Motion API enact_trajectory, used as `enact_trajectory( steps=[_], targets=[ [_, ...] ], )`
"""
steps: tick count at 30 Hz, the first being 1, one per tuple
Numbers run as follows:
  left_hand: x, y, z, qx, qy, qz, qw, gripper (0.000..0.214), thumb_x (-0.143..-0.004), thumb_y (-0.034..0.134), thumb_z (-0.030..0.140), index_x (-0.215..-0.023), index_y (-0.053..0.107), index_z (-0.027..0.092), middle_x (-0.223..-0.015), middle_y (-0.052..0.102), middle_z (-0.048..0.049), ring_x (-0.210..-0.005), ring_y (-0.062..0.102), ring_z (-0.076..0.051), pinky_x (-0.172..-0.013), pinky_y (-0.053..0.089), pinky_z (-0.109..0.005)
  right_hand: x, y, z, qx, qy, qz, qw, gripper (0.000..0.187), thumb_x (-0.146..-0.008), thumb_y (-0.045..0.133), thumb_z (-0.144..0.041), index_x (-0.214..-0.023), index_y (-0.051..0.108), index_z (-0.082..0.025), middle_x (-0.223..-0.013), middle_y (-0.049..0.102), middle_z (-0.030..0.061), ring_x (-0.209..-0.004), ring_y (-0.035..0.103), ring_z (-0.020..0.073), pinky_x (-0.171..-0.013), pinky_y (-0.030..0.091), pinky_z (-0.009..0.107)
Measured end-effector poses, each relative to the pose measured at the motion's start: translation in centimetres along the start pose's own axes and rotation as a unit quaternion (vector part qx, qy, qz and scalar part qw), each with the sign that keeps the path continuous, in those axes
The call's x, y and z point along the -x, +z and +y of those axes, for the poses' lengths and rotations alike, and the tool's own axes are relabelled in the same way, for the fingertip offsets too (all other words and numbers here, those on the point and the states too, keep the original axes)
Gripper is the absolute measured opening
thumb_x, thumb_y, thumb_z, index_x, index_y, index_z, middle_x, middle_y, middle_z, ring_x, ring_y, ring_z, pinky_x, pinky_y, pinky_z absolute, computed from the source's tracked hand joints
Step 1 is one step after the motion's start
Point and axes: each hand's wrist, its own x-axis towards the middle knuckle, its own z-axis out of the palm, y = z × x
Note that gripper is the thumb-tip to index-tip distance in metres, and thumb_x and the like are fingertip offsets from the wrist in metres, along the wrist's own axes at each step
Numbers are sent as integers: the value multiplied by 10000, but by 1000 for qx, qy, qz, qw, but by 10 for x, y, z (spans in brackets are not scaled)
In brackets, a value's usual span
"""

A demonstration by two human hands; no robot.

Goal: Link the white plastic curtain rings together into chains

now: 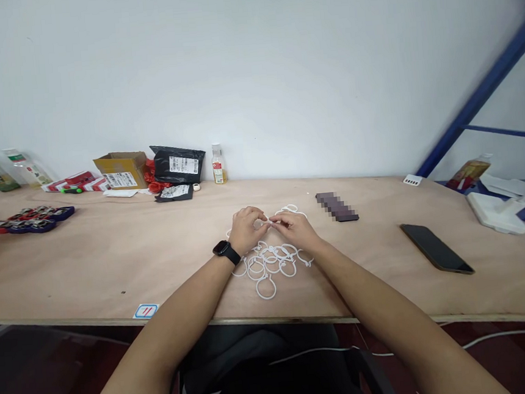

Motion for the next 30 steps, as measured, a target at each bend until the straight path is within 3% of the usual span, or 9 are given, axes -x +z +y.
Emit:
enact_trajectory(
  steps=[7, 16, 21, 24, 30],
  targets=[
    [0, -3, 5, 3, 29, -10, 1000, 109, -855, 631, 319, -877, 718, 257, -926, 708, -13, -943, 605, -187, -912, 387, -381, 2, -2, -3, -25, 16, 6, 1000, 130, -880, 594, -275, -895, 711, -221, -822, 709, 36, -746, 636, 169, -693, 479, 290],
    [0, -4, 7, 15, 24, -34, 999, 146, -882, 579, 313, -866, 706, 245, -938, 708, -10, -937, 601, -179, -935, 363, -374, 0, -3, -8, -53, 54, -1, 997, 112, -863, 587, -255, -860, 685, -200, -799, 703, 28, -716, 627, 158, -673, 479, 271],
    [-4, -4, -5, -39, -40, -24, 998, 162, -867, 555, 315, -900, 702, 256, -995, 694, -20, -1018, 575, -209, -959, 337, -400, -2, -1, 0, 29, 43, 47, 998, 156, -888, 542, -243, -916, 693, -214, -898, 709, 54, -851, 635, 198, -793, 481, 328],
    [-4, -5, -15, -94, -99, -57, 989, 183, -825, 561, 315, -909, 715, 261, -1031, 691, -49, -1039, 562, -256, -959, 318, -450, -1, -7, 16, 91, 60, 69, 992, 182, -886, 528, -221, -954, 697, -216, -966, 696, 72, -918, 623, 218, -832, 472, 355],
    [1, -3, -26, -183, -138, -137, 964, 211, -723, 570, 255, -847, 738, 229, -983, 698, -108, -1002, 573, -321, -947, 284, -524, 2, -14, 37, 105, 120, 28, 987, 149, -828, 599, -234, -918, 715, -213, -960, 673, 60, -769, 606, 169, -721, 470, 304]
  ],
)
